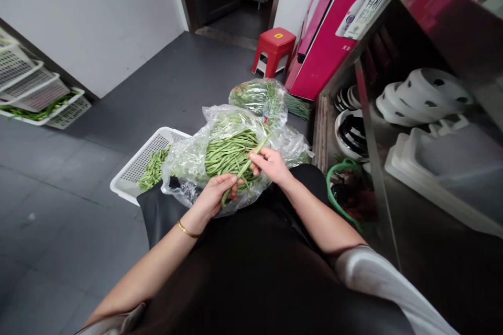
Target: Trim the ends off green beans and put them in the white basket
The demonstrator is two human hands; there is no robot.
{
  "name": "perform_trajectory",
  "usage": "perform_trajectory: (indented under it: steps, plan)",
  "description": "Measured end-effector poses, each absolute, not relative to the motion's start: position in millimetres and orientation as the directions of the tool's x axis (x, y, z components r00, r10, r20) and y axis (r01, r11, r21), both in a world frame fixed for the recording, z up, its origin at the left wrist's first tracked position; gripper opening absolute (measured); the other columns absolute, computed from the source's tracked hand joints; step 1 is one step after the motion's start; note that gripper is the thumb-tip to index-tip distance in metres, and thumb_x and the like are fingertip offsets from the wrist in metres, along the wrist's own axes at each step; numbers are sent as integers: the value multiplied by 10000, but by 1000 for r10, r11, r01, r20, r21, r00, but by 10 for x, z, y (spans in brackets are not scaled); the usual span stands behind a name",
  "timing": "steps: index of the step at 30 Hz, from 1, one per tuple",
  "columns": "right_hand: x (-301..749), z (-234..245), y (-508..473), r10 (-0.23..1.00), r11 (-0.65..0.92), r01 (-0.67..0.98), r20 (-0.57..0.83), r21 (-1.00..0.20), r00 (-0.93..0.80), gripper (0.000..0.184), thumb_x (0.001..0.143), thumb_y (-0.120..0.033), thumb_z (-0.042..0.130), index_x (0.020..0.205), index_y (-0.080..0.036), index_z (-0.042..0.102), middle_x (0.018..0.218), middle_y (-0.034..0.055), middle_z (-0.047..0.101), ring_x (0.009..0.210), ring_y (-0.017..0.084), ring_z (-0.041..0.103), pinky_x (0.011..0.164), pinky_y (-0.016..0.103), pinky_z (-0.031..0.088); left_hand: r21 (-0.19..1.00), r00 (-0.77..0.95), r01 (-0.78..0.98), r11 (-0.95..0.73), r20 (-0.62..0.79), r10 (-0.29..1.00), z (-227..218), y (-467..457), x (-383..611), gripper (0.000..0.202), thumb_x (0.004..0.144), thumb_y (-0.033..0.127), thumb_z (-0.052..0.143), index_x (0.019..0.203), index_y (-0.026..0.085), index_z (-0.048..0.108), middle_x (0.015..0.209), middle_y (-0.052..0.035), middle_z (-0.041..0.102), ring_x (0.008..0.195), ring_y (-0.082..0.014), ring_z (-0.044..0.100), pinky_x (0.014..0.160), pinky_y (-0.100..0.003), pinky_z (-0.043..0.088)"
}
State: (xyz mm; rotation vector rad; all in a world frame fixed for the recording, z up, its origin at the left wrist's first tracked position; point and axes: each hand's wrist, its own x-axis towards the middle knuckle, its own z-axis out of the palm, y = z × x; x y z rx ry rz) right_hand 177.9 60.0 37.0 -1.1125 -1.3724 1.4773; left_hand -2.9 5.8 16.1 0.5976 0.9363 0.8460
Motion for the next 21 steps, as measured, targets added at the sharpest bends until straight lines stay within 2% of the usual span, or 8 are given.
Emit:
perform_trajectory:
  steps: [6, 9, 13, 15, 19, 21]
  plan:
    - [1754, 231, 553, 918, -237, -9, -221, -972, -329, 365, 703, -499, 637, 740, -156, 517, 506, -40, 580, 368, 90, 522, 367, 201, 425, 736, 507, -252, 628, -453, 734, 104, 19, -11, 300, 709, 393, 683, 800, 109, 652, 502, 17, 511, 371, -89, 438, 348, -212, 371]
    - [1746, 143, 529, 945, -234, -48, -216, -971, -246, 356, 700, -498, 637, 710, -167, 506, 501, -38, 583, 373, 94, 525, 368, 206, 430, 768, 455, -268, 582, -432, 779, 46, 22, 42, 293, 711, 411, 677, 742, 123, 629, 481, 34, 477, 358, -80, 399, 342, -216, 380]
    - [1693, 21, 485, 974, -212, -110, -201, -971, -103, 353, 690, -495, 647, 721, -167, 522, 504, -30, 583, 383, 100, 525, 365, 211, 427, 791, 371, -183, 584, -494, 786, 52, -15, 43, 336, 714, 460, 661, 632, 145, 577, 414, 25, 473, 310, -98, 396, 311, -229, 356]
    - [1665, -29, 460, 963, -265, -207, -248, -942, -105, 367, 679, -502, 657, 755, -164, 535, 516, -26, 586, 391, 102, 524, 364, 214, 425, 834, 347, -203, 512, -428, 835, 155, -57, -9, 361, 730, 478, 641, 593, 155, 555, 369, 33, 433, 289, -96, 372, 306, -228, 343]
    - [1618, -78, 400, 914, -405, -432, -368, -805, -171, 378, 676, -511, 657, 784, -174, 524, 538, -27, 582, 408, 93, 514, 377, 211, 426, 902, 282, -364, 231, -130, 951, 463, -46, -143, 353, 780, 480, 590, 643, 155, 568, 407, 18, 465, 342, -116, 452, 375, -248, 414]
    - [1592, -67, 364, 904, -427, -406, -369, -808, -218, 379, 681, -510, 657, 793, -174, 521, 562, -22, 593, 423, 97, 526, 394, 216, 435, 912, 135, -373, 173, -131, 982, 531, 49, -162, 335, 780, 471, 593, 670, 157, 551, 461, 6, 515, 401, -127, 510, 407, -242, 438]
